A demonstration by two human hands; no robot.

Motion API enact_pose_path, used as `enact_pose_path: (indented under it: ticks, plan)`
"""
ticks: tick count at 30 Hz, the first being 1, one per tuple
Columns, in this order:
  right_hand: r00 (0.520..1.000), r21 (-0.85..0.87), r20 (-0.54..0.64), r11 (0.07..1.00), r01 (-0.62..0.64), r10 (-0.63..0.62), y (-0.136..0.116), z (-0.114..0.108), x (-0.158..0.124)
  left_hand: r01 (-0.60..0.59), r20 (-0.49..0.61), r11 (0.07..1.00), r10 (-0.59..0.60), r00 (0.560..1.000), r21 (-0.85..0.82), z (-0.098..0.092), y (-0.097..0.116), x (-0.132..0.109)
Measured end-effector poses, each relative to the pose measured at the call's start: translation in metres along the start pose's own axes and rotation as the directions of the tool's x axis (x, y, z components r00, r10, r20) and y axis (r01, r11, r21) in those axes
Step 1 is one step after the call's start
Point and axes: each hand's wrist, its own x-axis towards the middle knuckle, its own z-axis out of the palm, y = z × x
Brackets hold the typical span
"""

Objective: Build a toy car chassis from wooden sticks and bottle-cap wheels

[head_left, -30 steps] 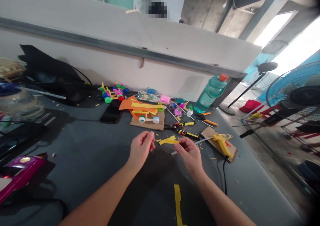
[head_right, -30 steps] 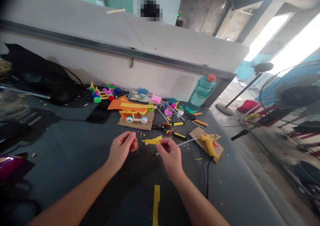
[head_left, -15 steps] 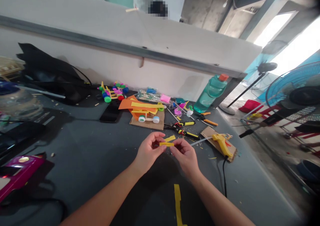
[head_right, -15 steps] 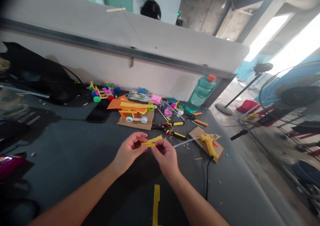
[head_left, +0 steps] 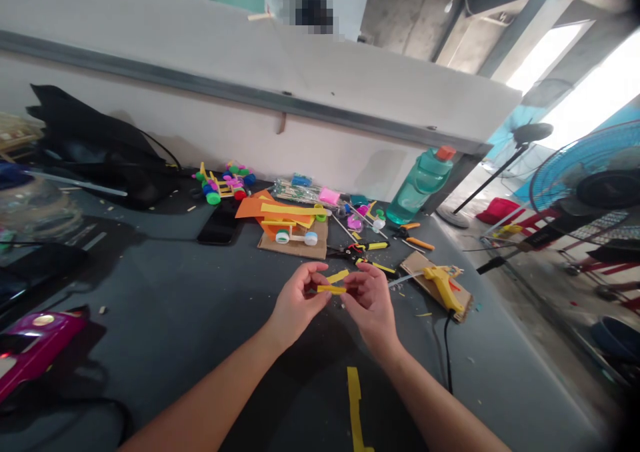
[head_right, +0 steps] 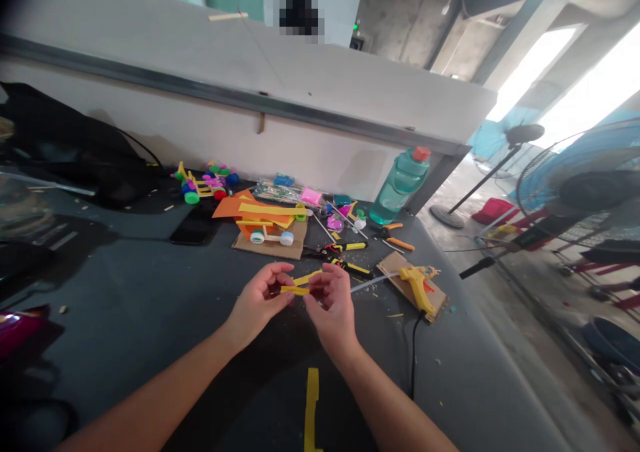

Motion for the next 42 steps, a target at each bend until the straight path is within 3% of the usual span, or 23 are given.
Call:
enact_pose_path:
  ticks: [7, 17, 27, 34, 39, 42]
  plan:
    - [1.0, -0.026, 0.003, 1.0, 0.009, -0.009, 0.001, 0.0, 0.0, -0.016, -0.007, 0.996, 0.016, 1.0, 0.087, -0.003, -0.004, 0.0]
    - [0.999, -0.095, 0.004, 0.995, 0.037, -0.037, 0.002, -0.002, -0.002, -0.03, 0.012, 0.996, 0.029, 1.0, 0.084, -0.002, -0.001, 0.0]
    - [0.968, -0.396, 0.126, 0.884, 0.25, -0.218, 0.0, -0.011, 0.004, -0.054, -0.003, 0.99, 0.055, 0.998, 0.132, -0.004, -0.001, -0.001]
    - [0.975, -0.407, 0.12, 0.887, 0.221, -0.188, -0.001, -0.01, 0.006, -0.057, 0.032, 0.993, 0.054, 0.998, 0.098, -0.003, -0.001, -0.001]
    - [0.978, -0.382, 0.092, 0.901, 0.208, -0.187, 0.001, -0.012, 0.006, -0.068, -0.014, 0.979, 0.072, 0.997, 0.191, -0.006, 0.0, -0.002]
    - [0.979, -0.369, 0.087, 0.908, 0.201, -0.182, 0.001, -0.012, 0.006, -0.044, 0.018, 0.968, 0.041, 0.999, 0.248, -0.007, 0.0, -0.001]
